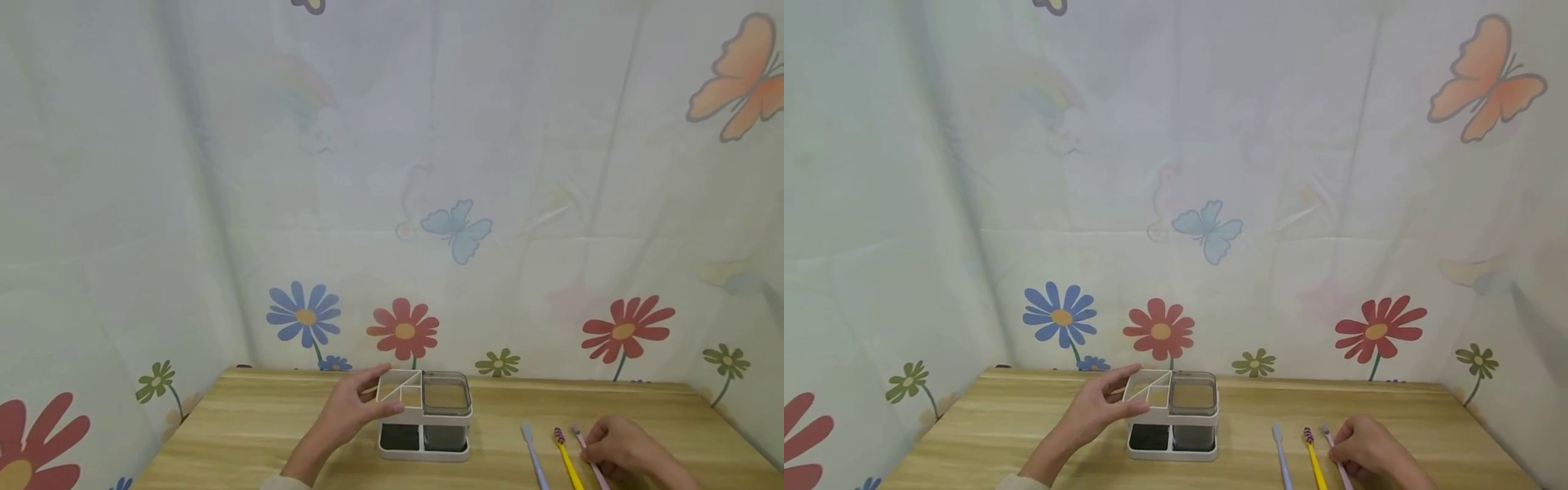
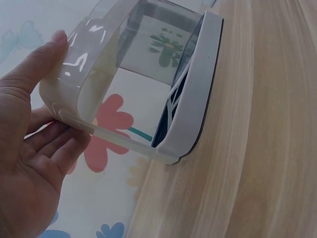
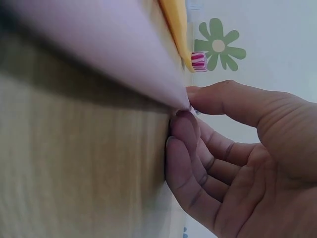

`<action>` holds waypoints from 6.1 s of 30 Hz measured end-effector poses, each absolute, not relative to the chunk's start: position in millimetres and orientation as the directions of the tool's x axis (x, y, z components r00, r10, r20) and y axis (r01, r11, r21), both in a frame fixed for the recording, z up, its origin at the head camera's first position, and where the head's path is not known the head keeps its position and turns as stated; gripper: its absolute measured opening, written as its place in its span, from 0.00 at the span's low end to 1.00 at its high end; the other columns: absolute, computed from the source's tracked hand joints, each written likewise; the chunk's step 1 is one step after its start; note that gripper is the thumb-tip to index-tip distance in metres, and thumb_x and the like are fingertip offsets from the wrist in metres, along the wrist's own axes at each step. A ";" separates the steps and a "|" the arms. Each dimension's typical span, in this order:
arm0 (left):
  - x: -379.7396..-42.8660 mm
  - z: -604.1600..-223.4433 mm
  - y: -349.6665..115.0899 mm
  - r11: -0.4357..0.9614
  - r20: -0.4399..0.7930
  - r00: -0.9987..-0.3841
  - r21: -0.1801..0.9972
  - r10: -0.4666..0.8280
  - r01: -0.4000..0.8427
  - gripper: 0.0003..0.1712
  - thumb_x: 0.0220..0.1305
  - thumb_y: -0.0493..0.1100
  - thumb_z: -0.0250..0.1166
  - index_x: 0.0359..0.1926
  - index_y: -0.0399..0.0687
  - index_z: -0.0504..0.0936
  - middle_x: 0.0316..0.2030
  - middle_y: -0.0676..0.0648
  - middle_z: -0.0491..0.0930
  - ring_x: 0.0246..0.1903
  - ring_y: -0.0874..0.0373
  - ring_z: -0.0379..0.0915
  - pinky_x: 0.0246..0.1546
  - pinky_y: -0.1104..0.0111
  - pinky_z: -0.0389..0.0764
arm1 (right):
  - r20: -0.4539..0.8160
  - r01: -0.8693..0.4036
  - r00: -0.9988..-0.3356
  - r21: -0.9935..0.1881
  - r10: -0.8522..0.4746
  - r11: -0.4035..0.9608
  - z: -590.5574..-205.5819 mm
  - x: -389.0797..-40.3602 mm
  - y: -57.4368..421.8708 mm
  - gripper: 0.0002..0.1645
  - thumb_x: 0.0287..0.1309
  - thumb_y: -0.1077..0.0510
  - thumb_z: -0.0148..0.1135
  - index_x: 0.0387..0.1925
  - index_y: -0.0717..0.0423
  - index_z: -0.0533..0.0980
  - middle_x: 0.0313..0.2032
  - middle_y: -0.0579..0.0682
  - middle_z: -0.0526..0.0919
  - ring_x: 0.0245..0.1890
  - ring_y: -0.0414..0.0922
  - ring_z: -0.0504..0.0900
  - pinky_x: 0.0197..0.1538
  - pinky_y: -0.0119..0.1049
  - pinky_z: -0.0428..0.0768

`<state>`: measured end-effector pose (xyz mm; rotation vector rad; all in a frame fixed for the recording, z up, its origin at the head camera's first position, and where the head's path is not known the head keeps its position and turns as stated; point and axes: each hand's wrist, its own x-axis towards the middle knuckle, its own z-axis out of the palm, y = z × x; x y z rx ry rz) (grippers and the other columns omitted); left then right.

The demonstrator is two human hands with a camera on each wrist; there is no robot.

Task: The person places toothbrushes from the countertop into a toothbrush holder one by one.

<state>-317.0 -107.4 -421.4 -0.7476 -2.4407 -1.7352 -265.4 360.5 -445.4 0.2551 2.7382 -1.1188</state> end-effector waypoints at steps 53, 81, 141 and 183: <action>-319.9 -428.1 -107.7 0.227 0.363 -0.870 0.865 0.334 0.448 0.39 0.61 0.48 0.82 0.70 0.42 0.79 0.68 0.33 0.76 0.65 0.37 0.76 0.60 0.54 0.82 | 0.310 -0.266 -0.949 -0.887 0.060 0.377 -348.5 -239.8 285.5 0.25 0.73 0.60 0.68 0.61 0.73 0.74 0.41 0.54 0.86 0.35 0.43 0.88 0.38 0.40 0.92; -317.1 -426.1 -108.2 0.202 0.364 -0.869 0.873 0.334 0.443 0.40 0.61 0.47 0.82 0.71 0.41 0.78 0.68 0.32 0.76 0.64 0.37 0.77 0.60 0.54 0.83 | 0.501 -0.487 -0.861 -0.862 0.087 0.138 -313.6 -253.8 184.8 0.18 0.70 0.63 0.71 0.54 0.71 0.77 0.40 0.60 0.84 0.35 0.45 0.89 0.37 0.44 0.92; -315.5 -422.0 -106.7 0.223 0.356 -0.878 0.872 0.320 0.435 0.41 0.60 0.50 0.82 0.70 0.40 0.79 0.66 0.35 0.79 0.66 0.37 0.75 0.61 0.53 0.82 | 0.509 -0.502 -0.858 -0.860 0.071 0.093 -362.0 -301.2 103.1 0.14 0.69 0.65 0.71 0.52 0.65 0.80 0.43 0.61 0.86 0.40 0.51 0.88 0.40 0.42 0.92; -322.2 -428.2 -109.4 0.203 0.363 -0.866 0.872 0.344 0.446 0.39 0.62 0.47 0.81 0.71 0.43 0.79 0.69 0.36 0.76 0.67 0.37 0.73 0.60 0.57 0.83 | 0.437 -0.465 -0.882 -0.867 -0.178 0.180 -377.5 -303.8 103.8 0.07 0.69 0.66 0.69 0.47 0.63 0.81 0.40 0.53 0.85 0.41 0.50 0.85 0.44 0.39 0.91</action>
